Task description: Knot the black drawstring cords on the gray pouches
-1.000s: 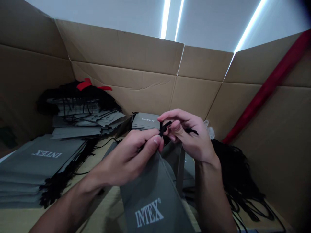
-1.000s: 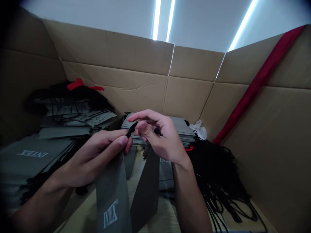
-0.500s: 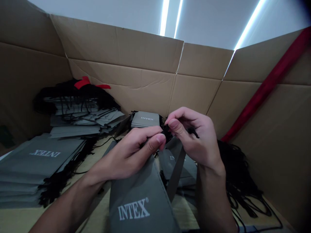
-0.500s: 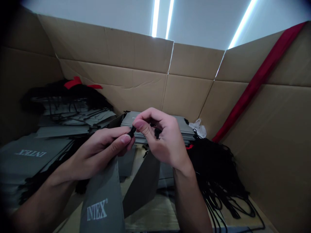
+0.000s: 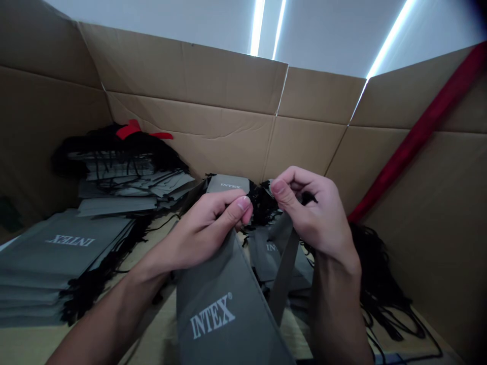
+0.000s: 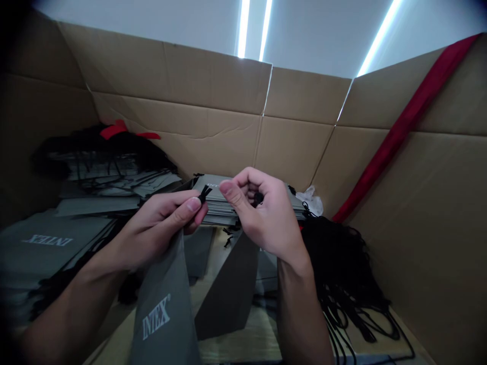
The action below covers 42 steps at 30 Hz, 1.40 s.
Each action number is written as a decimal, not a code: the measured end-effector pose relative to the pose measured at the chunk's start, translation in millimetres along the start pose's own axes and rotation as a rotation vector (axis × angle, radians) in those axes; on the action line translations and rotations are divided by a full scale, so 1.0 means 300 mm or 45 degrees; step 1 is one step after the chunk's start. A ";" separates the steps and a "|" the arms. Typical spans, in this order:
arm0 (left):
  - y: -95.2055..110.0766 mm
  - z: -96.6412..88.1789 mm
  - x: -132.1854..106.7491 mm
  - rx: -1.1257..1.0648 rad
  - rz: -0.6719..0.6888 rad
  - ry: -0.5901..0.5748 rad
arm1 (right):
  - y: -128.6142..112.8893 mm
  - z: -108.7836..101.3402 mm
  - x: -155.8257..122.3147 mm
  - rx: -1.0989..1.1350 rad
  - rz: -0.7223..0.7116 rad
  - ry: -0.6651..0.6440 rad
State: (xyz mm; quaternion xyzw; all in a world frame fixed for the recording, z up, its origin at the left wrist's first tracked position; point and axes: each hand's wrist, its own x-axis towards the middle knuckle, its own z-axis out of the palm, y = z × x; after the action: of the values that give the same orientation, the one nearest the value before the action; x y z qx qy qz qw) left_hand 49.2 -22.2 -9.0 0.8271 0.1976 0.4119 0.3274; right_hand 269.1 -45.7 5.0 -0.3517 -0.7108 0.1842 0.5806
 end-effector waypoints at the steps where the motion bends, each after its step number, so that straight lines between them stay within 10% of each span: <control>1: -0.004 -0.002 0.004 0.007 -0.008 0.003 | 0.005 -0.001 0.000 -0.032 0.027 0.015; 12: -0.047 -0.048 0.002 -0.087 -0.218 -0.165 | 0.046 -0.031 0.000 0.113 0.190 -0.201; 29: -0.043 -0.060 -0.004 0.332 -0.228 -0.062 | 0.076 -0.016 0.013 0.149 -0.099 -0.027; 42: -0.052 -0.064 -0.005 0.380 -0.216 -0.164 | 0.094 0.035 0.004 -0.448 -0.518 -0.146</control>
State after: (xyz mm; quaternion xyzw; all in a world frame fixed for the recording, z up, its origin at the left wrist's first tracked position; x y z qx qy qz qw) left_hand 31.9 -4.6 -12.2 0.8715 0.3043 0.2950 0.2466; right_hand 267.1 -24.1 -15.7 -0.2863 -0.8196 -0.0430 0.4945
